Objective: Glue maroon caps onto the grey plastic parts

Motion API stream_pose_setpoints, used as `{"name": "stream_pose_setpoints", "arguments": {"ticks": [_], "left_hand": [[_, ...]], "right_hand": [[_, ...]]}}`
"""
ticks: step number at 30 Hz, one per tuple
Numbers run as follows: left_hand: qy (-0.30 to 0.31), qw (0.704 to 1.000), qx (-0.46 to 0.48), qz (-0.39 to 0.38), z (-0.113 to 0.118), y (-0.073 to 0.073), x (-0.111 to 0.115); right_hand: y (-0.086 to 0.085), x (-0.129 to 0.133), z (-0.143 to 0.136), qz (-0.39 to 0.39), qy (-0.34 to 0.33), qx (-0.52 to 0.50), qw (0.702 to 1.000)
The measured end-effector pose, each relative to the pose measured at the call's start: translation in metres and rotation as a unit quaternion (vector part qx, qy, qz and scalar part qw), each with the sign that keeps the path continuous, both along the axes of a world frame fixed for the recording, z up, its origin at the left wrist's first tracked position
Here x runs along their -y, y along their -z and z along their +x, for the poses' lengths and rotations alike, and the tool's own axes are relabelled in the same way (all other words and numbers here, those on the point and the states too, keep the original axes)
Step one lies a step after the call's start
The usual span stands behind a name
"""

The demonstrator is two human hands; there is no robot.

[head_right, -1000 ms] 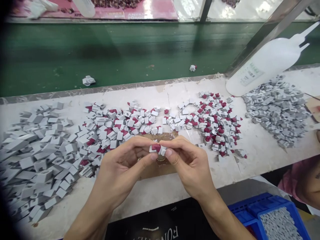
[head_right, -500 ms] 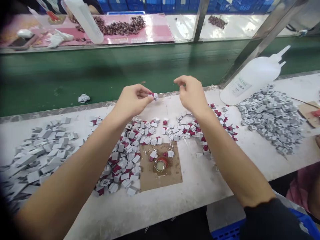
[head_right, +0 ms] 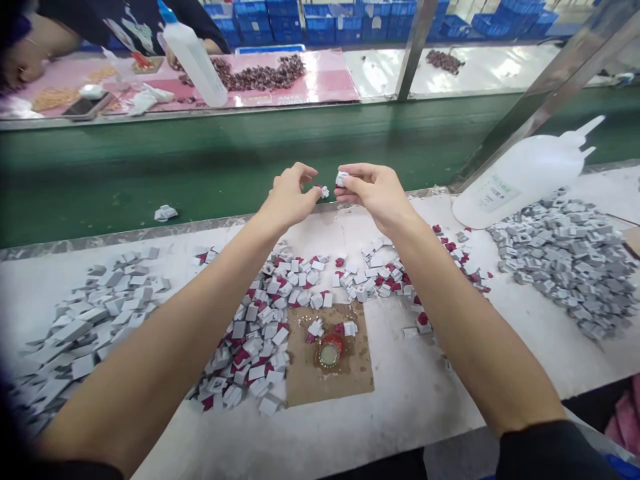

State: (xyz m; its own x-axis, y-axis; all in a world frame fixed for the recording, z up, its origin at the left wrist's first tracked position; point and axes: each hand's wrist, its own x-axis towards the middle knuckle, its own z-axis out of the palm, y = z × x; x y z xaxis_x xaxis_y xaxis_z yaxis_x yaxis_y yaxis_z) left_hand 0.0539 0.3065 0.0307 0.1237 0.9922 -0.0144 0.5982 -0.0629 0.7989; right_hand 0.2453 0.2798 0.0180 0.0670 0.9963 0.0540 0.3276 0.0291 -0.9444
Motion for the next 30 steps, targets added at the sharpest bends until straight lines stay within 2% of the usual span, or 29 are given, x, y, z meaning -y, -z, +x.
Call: {"name": "stream_pose_setpoints", "arguments": {"ticks": [2,4,6,8,11,13,17,20,23,26,28,30], "left_hand": [[0.071,0.995,0.071,0.007,-0.013,-0.015,0.029],[0.13,0.976,0.174,0.008,-0.025,-0.027,0.066],[0.137,0.955,0.263,0.014,-0.037,-0.033,0.106],[0.11,0.948,0.3,0.018,-0.049,-0.035,0.145],[0.09,0.958,0.27,-0.027,-0.065,-0.032,0.196],[0.09,0.968,0.223,-0.076,-0.073,-0.032,0.225],[0.097,0.975,0.154,-0.127,-0.085,-0.034,0.268],[0.093,0.985,0.102,-0.105,-0.103,-0.031,0.283],[-0.012,0.997,-0.07,0.007,-0.14,-0.02,0.28],[-0.114,0.952,-0.27,0.09,-0.183,-0.006,0.268],[-0.131,0.923,-0.348,0.097,-0.203,0.003,0.261],[-0.128,0.913,-0.379,0.083,-0.213,0.009,0.255]], "right_hand": [[-0.014,0.032,-0.01,0.001,-0.032,-0.119,0.992],[-0.027,0.068,-0.022,0.003,-0.048,-0.199,0.979],[-0.038,0.105,-0.033,0.012,-0.039,-0.194,0.98],[-0.042,0.141,-0.039,0.023,-0.027,-0.134,0.99],[-0.036,0.188,-0.04,0.055,-0.034,0.009,0.998],[-0.027,0.212,-0.039,0.08,-0.065,0.073,0.992],[-0.013,0.25,-0.038,0.08,-0.153,0.083,0.981],[-0.003,0.269,-0.031,0.068,-0.144,0.095,0.983],[0.011,0.284,-0.015,0.045,-0.081,0.1,0.991],[0.025,0.297,0.001,0.004,-0.014,0.096,0.995],[0.032,0.303,0.007,-0.011,0.005,0.084,0.996],[0.034,0.306,0.007,-0.022,0.012,0.071,0.997]]}}
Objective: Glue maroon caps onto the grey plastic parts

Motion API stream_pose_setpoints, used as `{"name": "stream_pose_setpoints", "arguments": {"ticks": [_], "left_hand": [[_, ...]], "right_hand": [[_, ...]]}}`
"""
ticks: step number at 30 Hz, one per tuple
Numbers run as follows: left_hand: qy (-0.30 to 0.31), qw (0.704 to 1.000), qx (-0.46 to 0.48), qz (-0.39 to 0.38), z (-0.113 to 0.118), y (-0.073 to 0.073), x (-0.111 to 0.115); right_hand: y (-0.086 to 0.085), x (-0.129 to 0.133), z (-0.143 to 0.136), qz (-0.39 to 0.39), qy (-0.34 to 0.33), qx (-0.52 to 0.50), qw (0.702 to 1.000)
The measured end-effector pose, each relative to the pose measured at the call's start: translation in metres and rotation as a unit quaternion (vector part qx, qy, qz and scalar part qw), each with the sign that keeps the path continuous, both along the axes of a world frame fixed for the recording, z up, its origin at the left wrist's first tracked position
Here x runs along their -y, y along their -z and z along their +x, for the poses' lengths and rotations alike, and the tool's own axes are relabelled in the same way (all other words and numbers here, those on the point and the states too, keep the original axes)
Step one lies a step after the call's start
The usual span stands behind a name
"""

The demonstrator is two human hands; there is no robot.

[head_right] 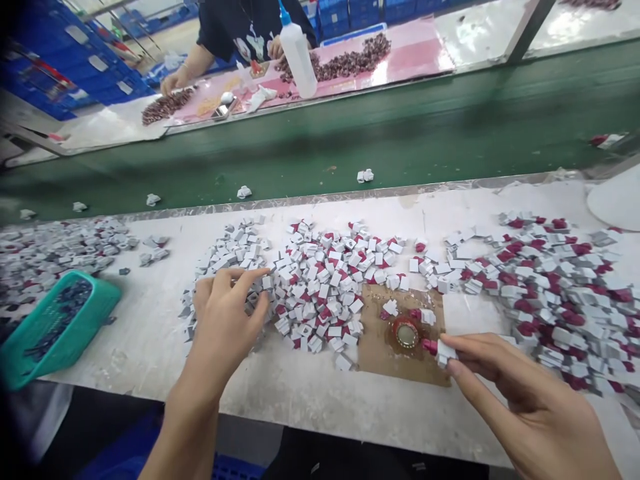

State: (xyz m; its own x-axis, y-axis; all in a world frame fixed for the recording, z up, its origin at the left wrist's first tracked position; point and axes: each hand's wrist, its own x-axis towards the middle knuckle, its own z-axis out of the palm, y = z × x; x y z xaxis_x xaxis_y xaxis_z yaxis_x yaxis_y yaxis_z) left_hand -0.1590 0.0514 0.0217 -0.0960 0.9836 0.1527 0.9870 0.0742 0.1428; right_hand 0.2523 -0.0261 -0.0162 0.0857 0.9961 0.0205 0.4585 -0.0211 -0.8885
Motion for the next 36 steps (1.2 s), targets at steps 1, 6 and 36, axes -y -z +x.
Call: {"name": "stream_pose_setpoints", "arguments": {"ticks": [1,6,36], "left_hand": [[-0.001,1.0,-0.002,-0.01,-0.002,0.002,-0.002],[0.016,0.999,0.019,-0.042,-0.007,0.003,-0.015],[0.021,0.596,0.597,-0.537,0.116,-0.013,0.057]], "right_hand": [[0.0,0.0,-0.001,-0.008,0.003,-0.003,1.0],[-0.008,-0.009,-0.012,-0.034,-0.015,-0.007,0.999],[-0.023,-0.019,-0.045,0.062,-0.047,0.032,0.996]]}}
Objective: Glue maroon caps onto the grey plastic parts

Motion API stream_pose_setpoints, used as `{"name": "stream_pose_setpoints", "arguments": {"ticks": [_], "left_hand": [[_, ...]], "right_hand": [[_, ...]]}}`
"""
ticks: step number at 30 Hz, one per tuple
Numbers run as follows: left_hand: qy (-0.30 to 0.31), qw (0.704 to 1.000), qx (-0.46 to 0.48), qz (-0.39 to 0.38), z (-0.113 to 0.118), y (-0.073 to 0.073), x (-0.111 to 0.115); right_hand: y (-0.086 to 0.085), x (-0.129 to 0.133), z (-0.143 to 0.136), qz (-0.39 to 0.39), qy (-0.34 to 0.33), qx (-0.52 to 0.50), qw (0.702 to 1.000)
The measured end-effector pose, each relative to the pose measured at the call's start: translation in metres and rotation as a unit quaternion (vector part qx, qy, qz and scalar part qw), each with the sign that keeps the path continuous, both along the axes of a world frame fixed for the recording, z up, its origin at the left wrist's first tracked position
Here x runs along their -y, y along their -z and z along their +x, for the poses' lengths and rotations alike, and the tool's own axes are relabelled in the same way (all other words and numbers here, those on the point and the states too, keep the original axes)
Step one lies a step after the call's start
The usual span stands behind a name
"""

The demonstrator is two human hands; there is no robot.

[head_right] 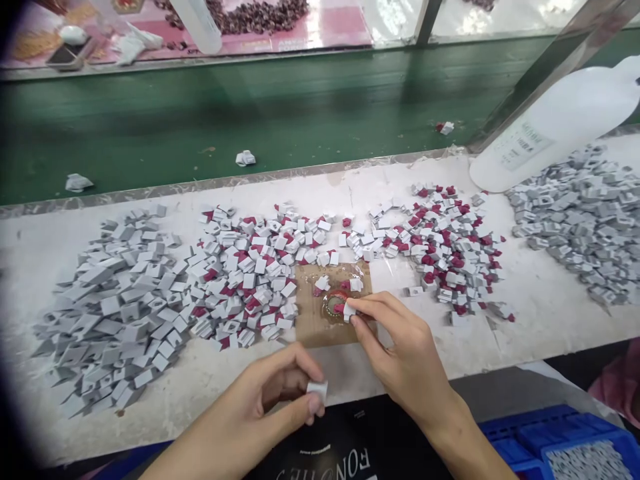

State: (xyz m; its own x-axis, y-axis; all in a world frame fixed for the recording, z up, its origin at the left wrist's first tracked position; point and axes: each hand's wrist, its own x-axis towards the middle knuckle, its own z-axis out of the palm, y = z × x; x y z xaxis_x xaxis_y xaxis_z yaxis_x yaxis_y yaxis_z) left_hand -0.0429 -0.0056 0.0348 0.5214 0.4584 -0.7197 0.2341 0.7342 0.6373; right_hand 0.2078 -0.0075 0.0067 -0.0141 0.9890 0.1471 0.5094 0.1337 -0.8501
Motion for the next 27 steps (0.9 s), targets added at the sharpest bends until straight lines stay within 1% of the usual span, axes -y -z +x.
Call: {"name": "stream_pose_setpoints", "arguments": {"ticks": [2,3,5,6,7,8,9,10,12,14,15,17,20,23,27], "left_hand": [[0.041,0.999,0.016,-0.019,0.001,-0.003,0.002],[0.07,0.997,0.013,-0.015,0.001,-0.003,0.004],[0.135,0.991,-0.004,0.014,0.002,-0.005,0.005],[0.156,0.987,-0.016,0.03,0.003,-0.005,0.005],[0.162,0.986,-0.025,0.044,0.003,-0.006,0.004],[0.149,0.987,-0.029,0.057,0.004,-0.006,0.003],[0.123,0.99,-0.027,0.069,0.005,-0.006,0.0],[0.087,0.993,-0.021,0.08,0.007,-0.006,-0.005],[-0.008,0.993,0.0,0.118,0.012,-0.004,-0.017],[-0.102,0.983,0.025,0.154,0.019,-0.003,-0.032],[-0.139,0.975,0.038,0.167,0.023,-0.003,-0.04],[-0.19,0.962,0.066,0.185,0.031,-0.002,-0.052],[-0.21,0.952,0.106,0.196,0.04,-0.002,-0.064],[-0.198,0.952,0.123,0.196,0.044,-0.002,-0.067],[-0.194,0.953,0.126,0.197,0.044,-0.002,-0.068]], "right_hand": [[-0.002,0.0,0.0,-0.005,0.007,-0.012,1.0],[-0.002,0.0,0.0,-0.012,0.013,-0.023,1.0],[-0.003,0.001,0.001,-0.035,0.031,-0.06,0.997],[-0.003,0.001,0.002,-0.05,0.044,-0.087,0.994],[-0.003,0.001,0.003,-0.067,0.058,-0.117,0.989],[-0.003,0.001,0.004,-0.081,0.072,-0.151,0.983],[-0.002,0.001,0.006,-0.093,0.085,-0.188,0.974],[-0.001,0.001,0.007,-0.102,0.099,-0.223,0.964],[-0.001,-0.002,0.009,-0.115,0.116,-0.284,0.945],[-0.004,-0.005,0.008,-0.126,0.11,-0.326,0.931],[-0.005,-0.008,0.007,-0.131,0.099,-0.339,0.926],[-0.008,-0.012,0.003,-0.135,0.077,-0.355,0.922],[-0.009,-0.019,-0.003,-0.125,0.068,-0.364,0.921],[-0.007,-0.022,-0.006,-0.118,0.06,-0.367,0.921],[-0.005,-0.022,-0.005,-0.126,0.047,-0.368,0.92]]}}
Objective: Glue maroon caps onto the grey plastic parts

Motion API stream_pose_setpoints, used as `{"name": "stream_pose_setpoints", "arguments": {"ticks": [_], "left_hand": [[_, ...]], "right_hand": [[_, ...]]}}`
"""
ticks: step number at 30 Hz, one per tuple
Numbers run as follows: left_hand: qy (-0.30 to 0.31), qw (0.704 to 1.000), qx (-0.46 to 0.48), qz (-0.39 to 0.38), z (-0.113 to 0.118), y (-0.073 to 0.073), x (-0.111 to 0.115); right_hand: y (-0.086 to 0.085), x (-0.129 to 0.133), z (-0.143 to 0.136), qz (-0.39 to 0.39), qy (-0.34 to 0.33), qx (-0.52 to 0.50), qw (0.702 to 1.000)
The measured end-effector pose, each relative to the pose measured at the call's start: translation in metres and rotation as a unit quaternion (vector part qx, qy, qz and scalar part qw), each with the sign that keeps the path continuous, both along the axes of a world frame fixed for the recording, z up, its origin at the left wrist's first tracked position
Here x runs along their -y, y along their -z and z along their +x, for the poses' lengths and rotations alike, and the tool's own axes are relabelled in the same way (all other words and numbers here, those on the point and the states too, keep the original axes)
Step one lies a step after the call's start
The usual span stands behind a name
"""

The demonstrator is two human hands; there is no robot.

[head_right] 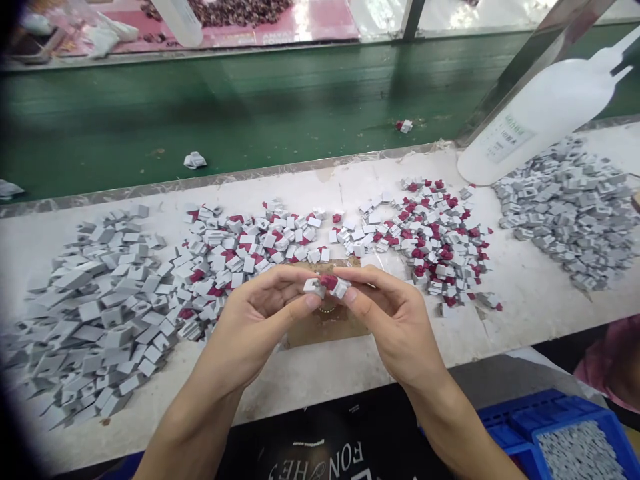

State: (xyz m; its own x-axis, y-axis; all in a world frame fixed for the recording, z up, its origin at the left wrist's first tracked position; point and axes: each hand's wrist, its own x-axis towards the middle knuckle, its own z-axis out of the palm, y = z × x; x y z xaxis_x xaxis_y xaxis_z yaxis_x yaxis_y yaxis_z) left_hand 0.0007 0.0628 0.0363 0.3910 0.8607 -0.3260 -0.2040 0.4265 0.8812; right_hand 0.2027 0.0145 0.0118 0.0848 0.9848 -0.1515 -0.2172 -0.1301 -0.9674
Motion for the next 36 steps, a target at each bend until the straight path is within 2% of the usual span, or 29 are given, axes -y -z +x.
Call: {"name": "stream_pose_setpoints", "arguments": {"ticks": [5,11,14,18,23,29,36], "left_hand": [[-0.006,1.0,-0.015,0.007,-0.001,0.003,-0.002],[-0.004,0.999,-0.035,0.032,-0.003,0.003,-0.002],[0.015,0.997,-0.058,0.051,-0.006,-0.003,-0.007],[0.055,0.987,-0.115,0.097,-0.01,-0.018,-0.027],[0.088,0.979,-0.121,0.141,-0.015,-0.031,-0.053],[0.084,0.981,-0.107,0.14,-0.016,-0.03,-0.063],[0.074,0.976,-0.118,0.166,-0.016,-0.036,-0.069]], "right_hand": [[-0.001,0.0,0.0,0.013,-0.007,0.019,1.0],[-0.011,-0.006,0.001,0.028,-0.034,0.104,0.994],[-0.017,-0.014,0.006,0.035,-0.061,0.1,0.992],[-0.027,-0.034,0.011,0.039,-0.106,0.085,0.99],[-0.038,-0.056,0.009,0.079,-0.098,0.095,0.987],[-0.036,-0.065,0.007,0.077,-0.101,0.091,0.988],[-0.029,-0.074,0.011,0.109,-0.113,0.079,0.985]]}}
